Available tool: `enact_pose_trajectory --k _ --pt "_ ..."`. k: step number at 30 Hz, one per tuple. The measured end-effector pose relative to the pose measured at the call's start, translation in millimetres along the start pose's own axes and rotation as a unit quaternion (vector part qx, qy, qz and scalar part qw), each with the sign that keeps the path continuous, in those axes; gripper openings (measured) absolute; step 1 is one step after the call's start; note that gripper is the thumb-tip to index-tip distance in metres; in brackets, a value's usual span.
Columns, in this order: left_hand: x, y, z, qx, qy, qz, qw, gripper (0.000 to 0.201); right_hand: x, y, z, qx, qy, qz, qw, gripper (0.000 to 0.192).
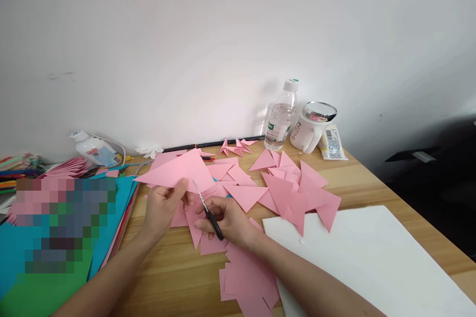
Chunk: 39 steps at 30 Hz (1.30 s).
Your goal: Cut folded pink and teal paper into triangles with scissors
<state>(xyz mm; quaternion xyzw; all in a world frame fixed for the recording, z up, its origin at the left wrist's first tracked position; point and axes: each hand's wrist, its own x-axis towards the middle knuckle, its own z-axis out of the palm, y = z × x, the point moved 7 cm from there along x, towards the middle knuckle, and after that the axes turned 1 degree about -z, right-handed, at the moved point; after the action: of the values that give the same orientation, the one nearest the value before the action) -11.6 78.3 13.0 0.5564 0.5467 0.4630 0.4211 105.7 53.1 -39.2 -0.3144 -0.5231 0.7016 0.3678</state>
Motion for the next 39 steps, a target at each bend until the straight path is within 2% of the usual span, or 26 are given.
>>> enact_pose_trajectory --k 12,24,33,39 --pt "-5.8 0.5 7.7 0.010 0.000 -0.029 1.000 0.037 -0.5 0.1 0.3 -0.004 -0.026 -0.026 0.999 0.042" --pt "-5.7 1.0 9.3 0.023 -0.008 -0.019 1.000 0.039 0.6 -2.6 -1.4 -0.010 -0.012 -0.040 0.999 0.039" --pt "-7.7 1.6 8.8 0.016 -0.008 -0.037 0.999 0.037 0.5 -4.8 -3.4 -0.027 0.000 -0.058 0.998 0.037" --pt "-7.1 3.1 9.1 0.017 -0.005 -0.036 0.999 0.037 0.2 -6.7 -2.0 -0.025 0.005 -0.048 0.998 0.042"
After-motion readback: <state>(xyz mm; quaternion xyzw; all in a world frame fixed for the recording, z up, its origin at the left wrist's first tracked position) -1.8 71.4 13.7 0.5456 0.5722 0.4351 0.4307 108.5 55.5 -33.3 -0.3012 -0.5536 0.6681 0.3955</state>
